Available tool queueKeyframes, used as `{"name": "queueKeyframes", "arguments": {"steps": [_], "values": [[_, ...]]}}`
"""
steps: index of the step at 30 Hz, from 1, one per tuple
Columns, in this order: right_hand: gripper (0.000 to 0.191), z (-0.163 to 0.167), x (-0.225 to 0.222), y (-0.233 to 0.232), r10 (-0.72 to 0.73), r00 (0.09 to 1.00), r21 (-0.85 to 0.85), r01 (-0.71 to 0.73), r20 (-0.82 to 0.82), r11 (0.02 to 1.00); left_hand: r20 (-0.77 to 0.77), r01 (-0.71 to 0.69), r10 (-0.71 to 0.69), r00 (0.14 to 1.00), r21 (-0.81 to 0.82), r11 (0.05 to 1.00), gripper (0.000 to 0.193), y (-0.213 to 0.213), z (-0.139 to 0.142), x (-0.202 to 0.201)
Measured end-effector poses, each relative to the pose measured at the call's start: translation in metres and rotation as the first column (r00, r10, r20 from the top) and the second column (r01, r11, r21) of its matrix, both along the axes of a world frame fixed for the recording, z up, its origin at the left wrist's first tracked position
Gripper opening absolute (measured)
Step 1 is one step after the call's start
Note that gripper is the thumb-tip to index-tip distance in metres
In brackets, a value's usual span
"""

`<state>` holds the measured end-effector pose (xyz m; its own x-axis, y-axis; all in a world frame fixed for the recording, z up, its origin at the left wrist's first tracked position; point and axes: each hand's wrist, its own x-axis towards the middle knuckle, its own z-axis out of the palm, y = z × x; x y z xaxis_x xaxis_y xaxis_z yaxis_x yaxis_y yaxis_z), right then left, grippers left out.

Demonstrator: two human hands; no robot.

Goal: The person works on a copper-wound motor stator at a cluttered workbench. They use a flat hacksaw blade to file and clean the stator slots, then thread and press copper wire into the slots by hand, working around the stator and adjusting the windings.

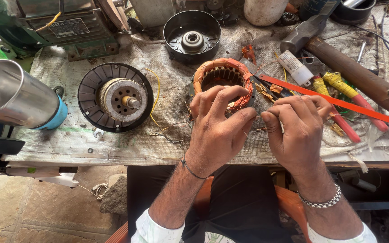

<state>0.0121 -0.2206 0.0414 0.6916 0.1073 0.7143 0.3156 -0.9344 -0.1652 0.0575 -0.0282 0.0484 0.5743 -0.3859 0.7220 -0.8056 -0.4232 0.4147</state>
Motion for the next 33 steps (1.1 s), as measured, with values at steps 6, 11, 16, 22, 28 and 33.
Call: {"name": "queueKeyframes", "arguments": {"steps": [6,11,16,22,28,33], "values": [[0.010,0.004,-0.004,0.000,0.055,0.998,0.087,-0.058,0.032,0.995,-0.009,-0.009,0.010,1.000,0.004,1.000,0.021,0.000,0.001,0.000],[0.012,-0.002,-0.001,0.001,0.029,0.993,-0.015,-0.027,0.112,1.000,-0.011,-0.009,0.009,1.000,0.004,1.000,0.023,0.001,0.002,-0.001],[0.013,-0.004,-0.008,-0.001,0.021,0.988,-0.076,-0.010,0.153,0.997,0.000,-0.014,0.014,1.000,0.013,1.000,0.021,0.000,0.000,0.001],[0.007,0.000,-0.009,0.001,0.025,0.990,-0.059,-0.017,0.136,0.998,-0.004,-0.012,0.012,1.000,0.010,1.000,0.019,0.000,-0.001,0.000],[0.008,0.006,-0.003,0.005,0.065,0.995,-0.018,-0.063,0.074,0.998,0.000,-0.013,0.013,1.000,0.020,1.000,0.021,0.000,0.000,0.000],[0.014,0.014,-0.003,0.008,0.080,0.997,0.020,-0.081,0.009,0.997,0.008,-0.011,0.011,1.000,0.024,1.000,0.021,0.000,0.001,0.000]]}}
